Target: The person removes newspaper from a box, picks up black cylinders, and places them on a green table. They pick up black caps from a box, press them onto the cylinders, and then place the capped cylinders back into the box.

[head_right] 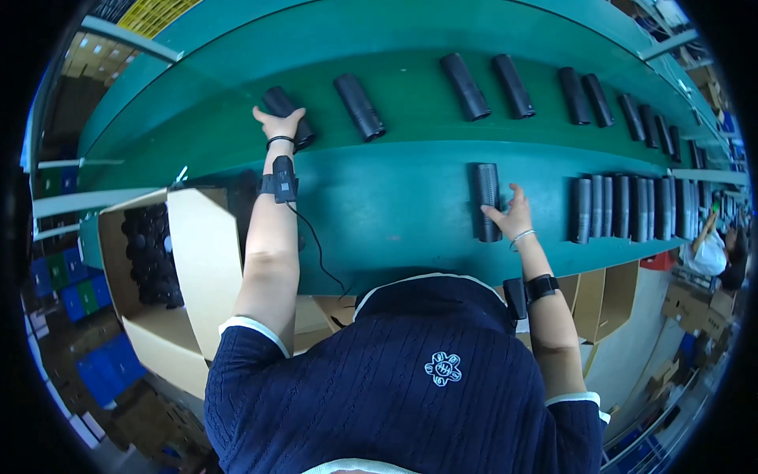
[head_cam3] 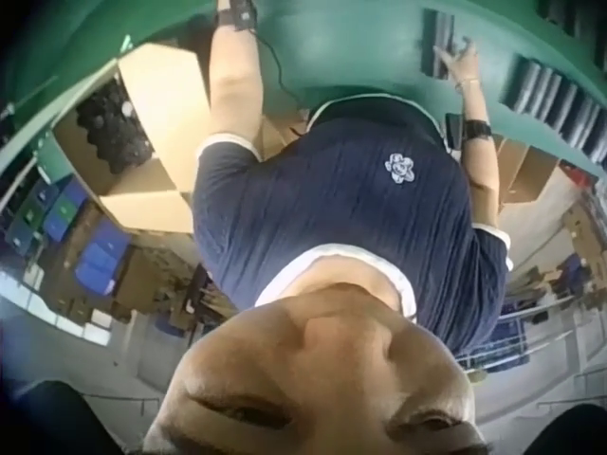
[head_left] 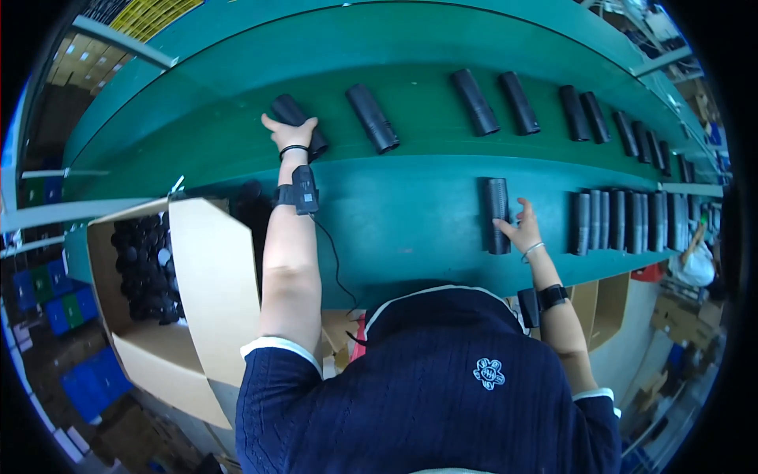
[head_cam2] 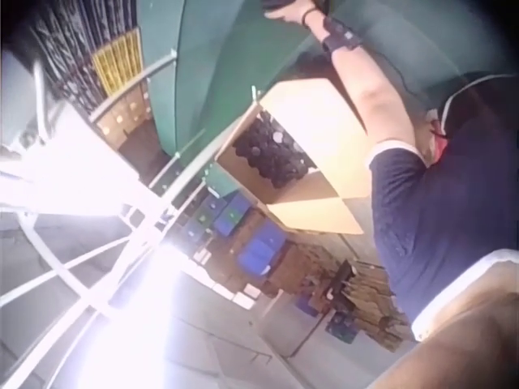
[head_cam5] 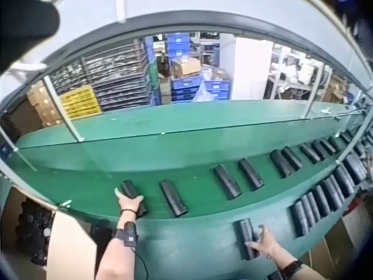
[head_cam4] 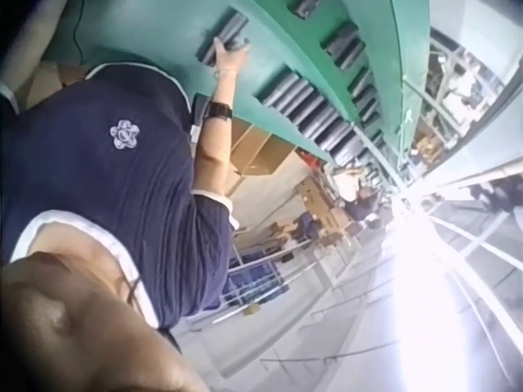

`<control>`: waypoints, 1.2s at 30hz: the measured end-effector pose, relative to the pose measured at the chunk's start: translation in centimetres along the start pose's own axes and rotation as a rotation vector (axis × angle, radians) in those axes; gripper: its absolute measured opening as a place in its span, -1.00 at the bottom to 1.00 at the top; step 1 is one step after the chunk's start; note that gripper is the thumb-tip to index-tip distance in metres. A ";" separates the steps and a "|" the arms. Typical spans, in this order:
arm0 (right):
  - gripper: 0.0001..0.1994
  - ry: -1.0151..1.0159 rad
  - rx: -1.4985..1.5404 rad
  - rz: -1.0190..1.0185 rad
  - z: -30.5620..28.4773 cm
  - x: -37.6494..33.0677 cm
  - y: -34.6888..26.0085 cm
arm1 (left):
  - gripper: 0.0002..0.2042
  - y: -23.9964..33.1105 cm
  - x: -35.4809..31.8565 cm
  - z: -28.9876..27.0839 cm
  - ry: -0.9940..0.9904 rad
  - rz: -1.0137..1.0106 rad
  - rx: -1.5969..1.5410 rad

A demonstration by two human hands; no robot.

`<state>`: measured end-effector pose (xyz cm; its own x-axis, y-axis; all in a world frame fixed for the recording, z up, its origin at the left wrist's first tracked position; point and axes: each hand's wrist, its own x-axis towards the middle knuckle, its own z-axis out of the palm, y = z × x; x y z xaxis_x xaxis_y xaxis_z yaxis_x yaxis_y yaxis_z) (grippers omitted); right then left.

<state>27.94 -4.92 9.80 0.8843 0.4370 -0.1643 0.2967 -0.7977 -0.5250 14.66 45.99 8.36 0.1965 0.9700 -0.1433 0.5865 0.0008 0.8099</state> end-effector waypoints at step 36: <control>-0.83 -0.794 1.262 0.031 2.2 -4.0 -16.3 | -0.40 -1.3 -26.7 -4.2 -1.023 0.349 -0.790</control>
<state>18.79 7.25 17.18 0.3393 0.8643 -0.3714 -0.5846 -0.1156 -0.8030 5.33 21.08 13.49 0.9414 0.3319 0.0602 -0.1553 0.2680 0.9508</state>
